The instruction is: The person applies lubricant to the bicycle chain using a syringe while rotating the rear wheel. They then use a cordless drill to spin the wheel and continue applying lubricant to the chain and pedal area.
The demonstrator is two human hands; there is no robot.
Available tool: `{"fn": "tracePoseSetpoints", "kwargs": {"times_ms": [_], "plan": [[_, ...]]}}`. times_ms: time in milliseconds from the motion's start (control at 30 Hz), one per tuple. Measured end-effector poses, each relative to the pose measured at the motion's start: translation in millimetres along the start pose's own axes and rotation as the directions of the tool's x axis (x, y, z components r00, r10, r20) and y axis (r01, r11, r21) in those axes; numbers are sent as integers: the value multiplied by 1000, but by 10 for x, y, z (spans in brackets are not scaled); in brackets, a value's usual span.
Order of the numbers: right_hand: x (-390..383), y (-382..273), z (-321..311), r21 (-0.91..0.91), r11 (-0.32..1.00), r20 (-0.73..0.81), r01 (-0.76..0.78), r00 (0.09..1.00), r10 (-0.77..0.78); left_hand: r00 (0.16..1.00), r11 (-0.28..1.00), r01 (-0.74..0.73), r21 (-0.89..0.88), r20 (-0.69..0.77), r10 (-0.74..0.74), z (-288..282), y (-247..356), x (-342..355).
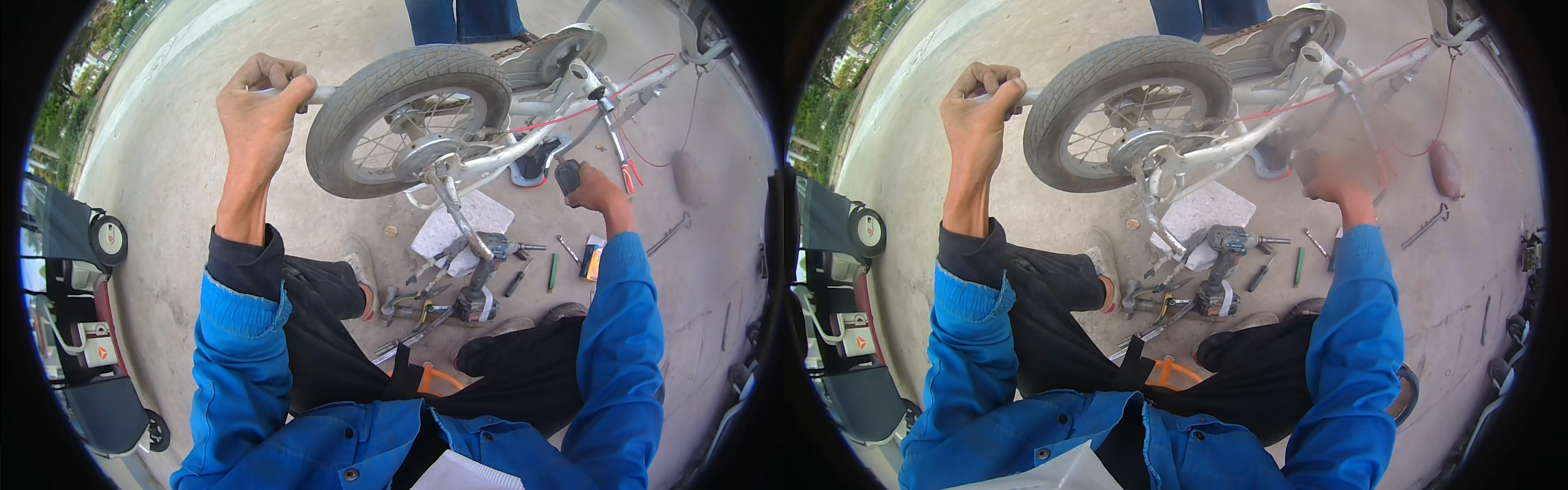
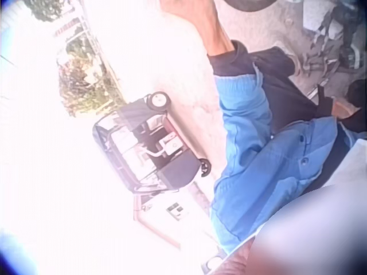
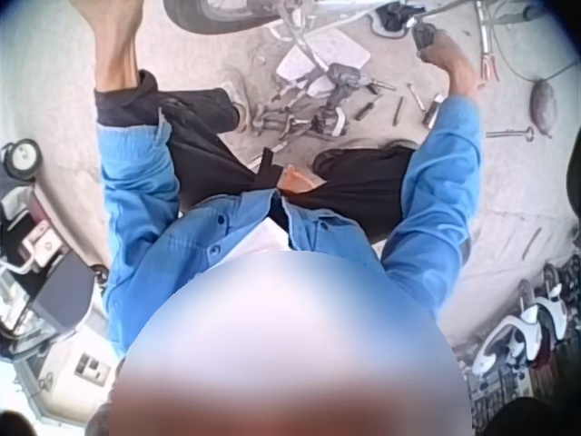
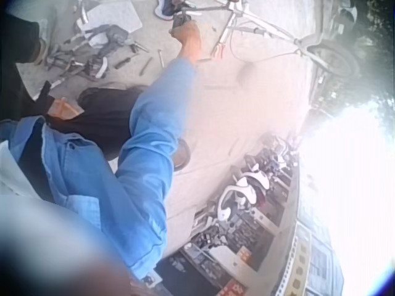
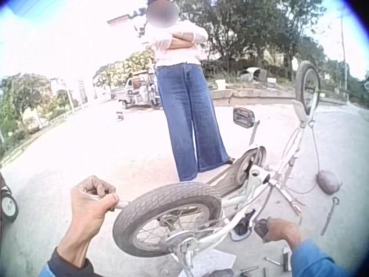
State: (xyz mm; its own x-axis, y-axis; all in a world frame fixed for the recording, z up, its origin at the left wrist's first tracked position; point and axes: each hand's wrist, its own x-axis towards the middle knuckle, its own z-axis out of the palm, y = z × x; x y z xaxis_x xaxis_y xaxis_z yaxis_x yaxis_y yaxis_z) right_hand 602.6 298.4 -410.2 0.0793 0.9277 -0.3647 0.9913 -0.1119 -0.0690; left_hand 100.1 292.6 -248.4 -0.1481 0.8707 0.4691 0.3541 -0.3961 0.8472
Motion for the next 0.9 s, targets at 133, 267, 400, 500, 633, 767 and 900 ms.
{"fn": "tracePoseSetpoints", "kwargs": {"times_ms": [133, 267, 400, 500, 633, 767, 900], "plan": [[-209, -240, -286, 306, 952, 212, -15, 976, -53, 1000, 1000, 2, -7, -15, -2, 22, 13, 1], [-451, -446, -628, 466, 885, 261, 1, 955, -139, 999, 1000, 9, 2, -34, -9, 32, 41, -7], [-757, -489, -1020, 625, 776, 153, 87, 961, -232, 999, 1000, 5, 9, -33, -5, 27, 57, -12], [-968, -448, -1323, 657, 745, 64, 117, 976, -210, 999, 1000, 4, 11, -40, -4, 28, 62, -11], [-1193, -357, -1589, 637, 754, -122, 163, 986, -110, 999, 1000, 1, -2, -34, -1, 24, 63, -16], [-1319, -205, -1750, 633, 740, -322, 226, 947, -14, 999, 1000, 9, 7, -41, -8, 5, 56, -14], [-1247, -146, -1779, 616, 705, -442, 350, 895, -58, 999, 1000, 7, 16, -41, -6, -4, 54, -13]]}}
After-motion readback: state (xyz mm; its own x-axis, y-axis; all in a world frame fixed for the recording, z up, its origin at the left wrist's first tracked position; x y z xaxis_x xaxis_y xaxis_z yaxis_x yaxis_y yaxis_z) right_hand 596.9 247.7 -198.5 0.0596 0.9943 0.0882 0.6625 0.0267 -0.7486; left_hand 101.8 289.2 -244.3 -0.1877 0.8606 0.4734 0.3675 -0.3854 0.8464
